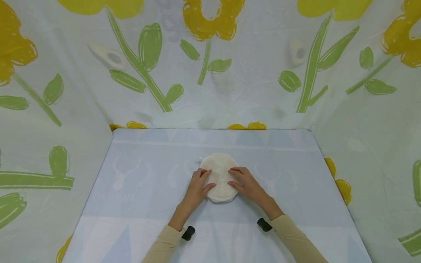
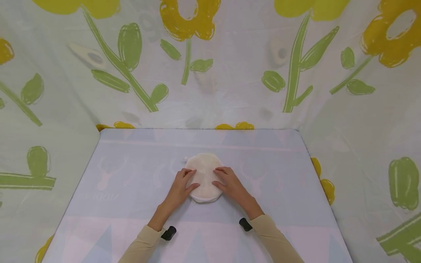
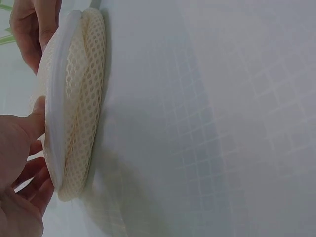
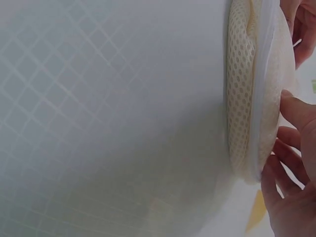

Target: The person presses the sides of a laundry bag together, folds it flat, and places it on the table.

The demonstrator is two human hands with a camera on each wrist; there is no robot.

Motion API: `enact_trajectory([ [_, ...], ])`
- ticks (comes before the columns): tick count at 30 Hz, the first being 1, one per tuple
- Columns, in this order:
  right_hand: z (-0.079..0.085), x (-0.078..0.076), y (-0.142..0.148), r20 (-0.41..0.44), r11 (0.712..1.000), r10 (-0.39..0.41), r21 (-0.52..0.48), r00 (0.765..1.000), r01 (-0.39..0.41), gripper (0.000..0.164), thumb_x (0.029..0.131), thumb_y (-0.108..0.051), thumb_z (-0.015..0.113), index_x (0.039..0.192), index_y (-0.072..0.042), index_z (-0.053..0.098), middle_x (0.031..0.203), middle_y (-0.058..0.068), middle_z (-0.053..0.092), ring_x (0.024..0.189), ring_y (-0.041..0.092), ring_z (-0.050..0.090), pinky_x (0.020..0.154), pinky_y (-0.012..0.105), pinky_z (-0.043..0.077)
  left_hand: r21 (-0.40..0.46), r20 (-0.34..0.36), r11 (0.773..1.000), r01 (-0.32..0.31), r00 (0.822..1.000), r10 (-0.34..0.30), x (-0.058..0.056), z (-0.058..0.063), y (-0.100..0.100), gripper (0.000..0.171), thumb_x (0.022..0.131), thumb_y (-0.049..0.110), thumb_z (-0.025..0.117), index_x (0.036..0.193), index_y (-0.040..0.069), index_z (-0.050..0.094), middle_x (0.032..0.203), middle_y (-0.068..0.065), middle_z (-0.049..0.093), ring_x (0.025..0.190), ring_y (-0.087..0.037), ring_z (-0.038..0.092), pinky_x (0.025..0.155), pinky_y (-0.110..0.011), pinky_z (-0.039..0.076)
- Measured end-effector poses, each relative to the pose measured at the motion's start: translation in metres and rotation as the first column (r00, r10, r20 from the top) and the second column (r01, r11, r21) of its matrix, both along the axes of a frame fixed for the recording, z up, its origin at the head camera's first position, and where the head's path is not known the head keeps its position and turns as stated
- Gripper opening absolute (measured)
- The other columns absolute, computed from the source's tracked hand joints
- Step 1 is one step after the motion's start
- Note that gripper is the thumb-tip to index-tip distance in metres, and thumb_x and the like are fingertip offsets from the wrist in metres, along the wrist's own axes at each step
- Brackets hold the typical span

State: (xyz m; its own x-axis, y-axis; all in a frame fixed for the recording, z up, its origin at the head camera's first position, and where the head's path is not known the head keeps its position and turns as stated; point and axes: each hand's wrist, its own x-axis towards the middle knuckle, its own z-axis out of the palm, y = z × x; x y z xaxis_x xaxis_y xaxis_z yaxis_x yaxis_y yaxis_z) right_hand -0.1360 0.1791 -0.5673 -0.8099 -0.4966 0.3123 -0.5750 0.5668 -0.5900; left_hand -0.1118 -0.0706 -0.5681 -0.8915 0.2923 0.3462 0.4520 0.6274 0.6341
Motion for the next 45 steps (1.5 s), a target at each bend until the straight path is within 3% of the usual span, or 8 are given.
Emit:
enact_trajectory([
  [5,-0.001,0.000,0.001,-0.033,1.000,0.010,0.011,0.999,-0.010,0.045,0.089,-0.009,0.081,0.129,0.007,0.067,0.128,0.020,0.062,0.121,0.038,0.056,0.099,0.050,0.051,0.003,0.018,1.000,0.018,1.000,-0.018,-0.001,0.002,0.001,0.054,0.089,0.018,0.078,0.133,-0.008,0.061,0.122,-0.018,0.056,0.112,-0.035,0.052,0.096,-0.046,0.050],
  [13,0.000,-0.001,0.000,0.049,0.999,0.010,0.041,0.999,-0.012,0.045,0.093,-0.013,0.077,0.132,0.008,0.064,0.132,0.020,0.060,0.125,0.036,0.054,0.102,0.048,0.050,-0.023,0.034,1.000,0.021,0.999,-0.020,-0.001,0.002,-0.001,0.054,0.091,0.020,0.078,0.134,-0.007,0.061,0.122,-0.017,0.055,0.113,-0.034,0.053,0.097,-0.046,0.049],
  [23,0.007,-0.001,-0.007,0.070,0.998,-0.013,0.058,0.997,0.009,0.044,0.093,-0.011,0.078,0.130,0.010,0.065,0.128,0.020,0.062,0.120,0.036,0.055,0.099,0.049,0.051,-0.086,0.031,0.996,0.005,1.000,-0.002,-0.001,0.003,0.001,0.053,0.092,0.019,0.076,0.135,-0.007,0.059,0.123,-0.018,0.055,0.112,-0.034,0.056,0.095,-0.046,0.050],
  [36,0.009,-0.001,-0.020,0.033,0.990,-0.132,0.057,0.991,0.130,0.036,0.084,-0.005,0.085,0.115,0.008,0.073,0.113,0.018,0.066,0.104,0.036,0.060,0.090,0.047,0.053,-0.106,0.002,0.994,-0.017,1.000,0.017,0.002,0.001,0.004,0.054,0.090,0.018,0.077,0.134,-0.006,0.059,0.122,-0.018,0.055,0.108,-0.032,0.059,0.091,-0.045,0.053],
  [45,0.003,0.000,-0.017,0.001,0.992,-0.127,0.030,0.992,0.126,0.037,0.086,-0.008,0.084,0.118,0.007,0.072,0.116,0.018,0.065,0.107,0.036,0.058,0.090,0.047,0.054,-0.068,0.004,0.998,-0.006,1.000,0.006,0.004,-0.001,0.004,0.053,0.093,0.016,0.075,0.136,-0.008,0.058,0.126,-0.021,0.054,0.114,-0.036,0.057,0.096,-0.046,0.052],
])
